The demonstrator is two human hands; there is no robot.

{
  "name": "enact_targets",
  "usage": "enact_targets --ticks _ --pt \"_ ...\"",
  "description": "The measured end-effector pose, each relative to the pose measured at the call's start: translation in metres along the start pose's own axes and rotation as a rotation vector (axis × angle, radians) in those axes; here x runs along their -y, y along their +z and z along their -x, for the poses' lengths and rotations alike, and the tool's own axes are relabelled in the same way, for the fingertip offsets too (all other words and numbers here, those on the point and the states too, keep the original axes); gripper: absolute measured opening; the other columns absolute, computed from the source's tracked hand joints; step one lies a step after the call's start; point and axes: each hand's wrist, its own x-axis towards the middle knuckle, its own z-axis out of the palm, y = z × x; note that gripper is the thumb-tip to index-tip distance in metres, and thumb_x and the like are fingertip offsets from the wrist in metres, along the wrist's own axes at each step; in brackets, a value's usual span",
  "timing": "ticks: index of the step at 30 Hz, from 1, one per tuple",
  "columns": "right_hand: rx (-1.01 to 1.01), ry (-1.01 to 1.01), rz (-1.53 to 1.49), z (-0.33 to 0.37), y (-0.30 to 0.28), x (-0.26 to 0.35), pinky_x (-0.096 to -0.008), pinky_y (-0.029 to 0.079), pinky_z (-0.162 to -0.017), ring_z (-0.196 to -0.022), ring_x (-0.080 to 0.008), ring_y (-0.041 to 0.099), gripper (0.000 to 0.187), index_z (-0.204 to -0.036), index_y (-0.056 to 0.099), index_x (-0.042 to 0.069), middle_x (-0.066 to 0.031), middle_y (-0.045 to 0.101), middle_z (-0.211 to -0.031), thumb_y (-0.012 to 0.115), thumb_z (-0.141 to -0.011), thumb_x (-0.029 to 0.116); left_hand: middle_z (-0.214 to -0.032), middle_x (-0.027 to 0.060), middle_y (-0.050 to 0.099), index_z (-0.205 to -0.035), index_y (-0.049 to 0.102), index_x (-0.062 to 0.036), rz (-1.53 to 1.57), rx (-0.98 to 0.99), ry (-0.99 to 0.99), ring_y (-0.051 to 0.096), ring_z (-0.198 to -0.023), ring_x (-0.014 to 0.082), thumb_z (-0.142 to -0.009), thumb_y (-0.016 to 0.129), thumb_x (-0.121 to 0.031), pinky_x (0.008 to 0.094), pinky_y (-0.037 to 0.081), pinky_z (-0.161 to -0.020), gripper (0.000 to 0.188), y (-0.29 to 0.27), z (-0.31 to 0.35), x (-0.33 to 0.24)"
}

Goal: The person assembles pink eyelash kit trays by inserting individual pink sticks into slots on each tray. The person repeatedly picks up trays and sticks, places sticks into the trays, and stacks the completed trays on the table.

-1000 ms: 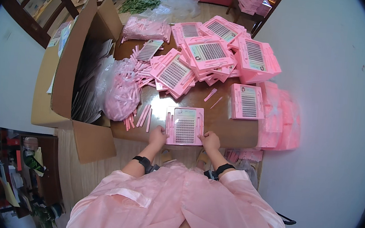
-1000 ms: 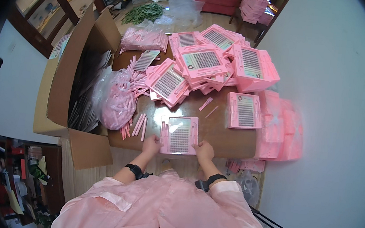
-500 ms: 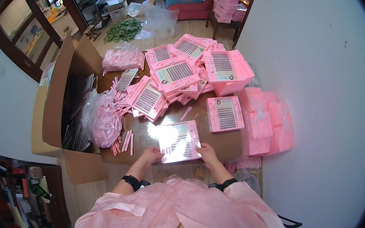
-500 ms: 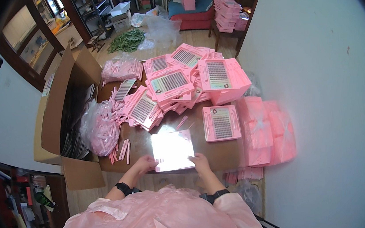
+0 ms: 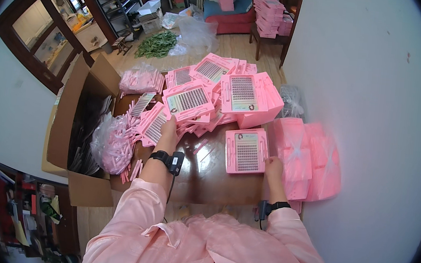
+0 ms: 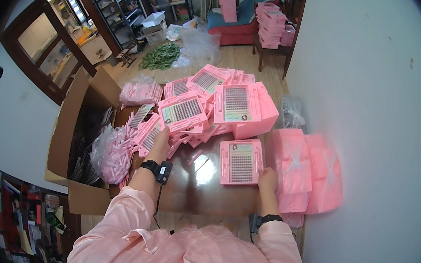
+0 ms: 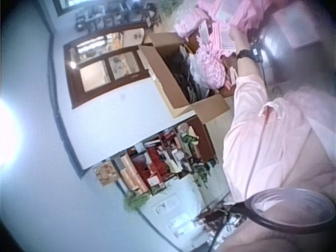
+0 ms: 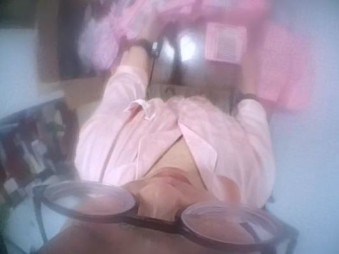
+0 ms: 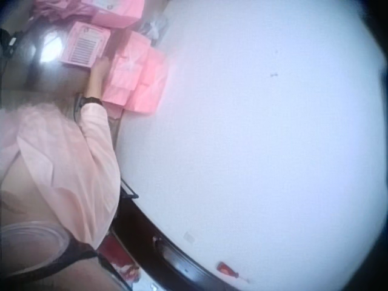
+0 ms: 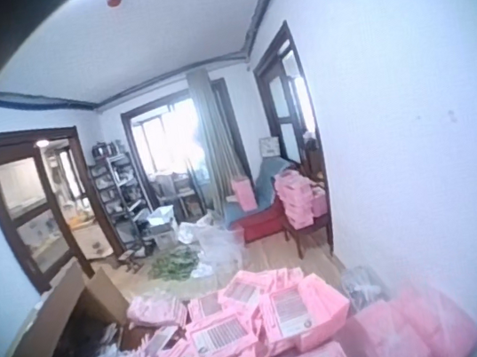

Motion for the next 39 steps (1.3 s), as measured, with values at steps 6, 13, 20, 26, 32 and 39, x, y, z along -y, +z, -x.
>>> enact_targets --ticks 6,13,20,26,32,39 --pt "0.28 0.031 -0.776 -0.056 0.001 0.109 -0.0372 0.054 -0.082 -0.099 -0.0297 0.065 0.04 -0.115 0.066 0.0 -0.0187 0.066 -0.113 0.07 -0.093 0.033 -0.087 0.0123 0.066 -0.112 0.058 0.0006 -0.118 0.021 0.075 0.066 -0.063 0.0213 -0.103 0.053 -0.03 0.0293 0.056 -0.05 0.032 -0.004 -0.017 -0.002" --pt "0.499 0.721 -1.772 -0.11 0.05 0.224 -0.0411 0.053 -0.096 -0.111 -0.0299 0.059 0.045 -0.133 0.048 0.003 -0.0178 0.053 -0.131 0.062 -0.099 0.028 -0.097 0.0118 0.068 -0.115 0.054 -0.0044 -0.132 0.095 0.229 0.068 -0.075 0.0212 -0.105 0.051 -0.027 0.0315 0.06 -0.064 0.025 -0.059 0.001 -0.014" --pt "0.502 0.319 -1.586 -0.054 0.034 0.203 -0.0389 0.055 -0.091 -0.104 -0.0269 0.062 0.031 -0.128 0.052 0.005 -0.0114 0.061 -0.119 0.056 -0.099 0.014 -0.091 -0.0003 0.066 -0.109 0.058 -0.0147 -0.304 0.127 0.225 0.065 -0.072 0.0117 -0.106 0.048 -0.034 0.0303 0.058 -0.064 0.022 -0.196 0.039 -0.023" --pt "0.728 -0.102 -0.946 0.017 0.006 0.146 -0.0338 0.05 -0.092 -0.103 -0.0221 0.063 0.027 -0.124 0.056 0.001 -0.0098 0.065 -0.115 0.05 -0.099 0.009 -0.085 -0.0047 0.063 -0.105 0.06 -0.0145 -0.657 0.246 -0.024 0.061 -0.068 0.0075 -0.105 0.048 -0.037 0.0271 0.054 -0.059 0.026 -0.291 0.018 0.007" --pt "0.834 -0.495 -0.019 0.05 0.022 0.126 -0.0401 0.05 -0.093 -0.103 -0.0324 0.066 0.028 -0.122 0.062 0.007 -0.0184 0.069 -0.108 0.052 -0.097 0.015 -0.08 0.0033 0.064 -0.114 0.064 -0.0066 -0.909 0.444 -0.02 0.062 -0.065 0.0146 -0.103 0.052 -0.032 0.0301 0.053 -0.058 0.03 -0.314 -0.041 0.042" --pt "0.86 -0.546 0.546 0.093 0.107 0.171 -0.049 0.051 -0.089 -0.105 -0.0392 0.066 0.026 -0.113 0.067 0.01 -0.0193 0.07 -0.111 0.052 -0.092 0.015 -0.088 0.0162 0.071 -0.119 0.067 -0.0071 -1.211 0.514 0.173 0.068 -0.074 0.0268 -0.1 0.056 -0.033 0.0386 0.055 -0.071 0.034 -0.301 -0.088 0.053"
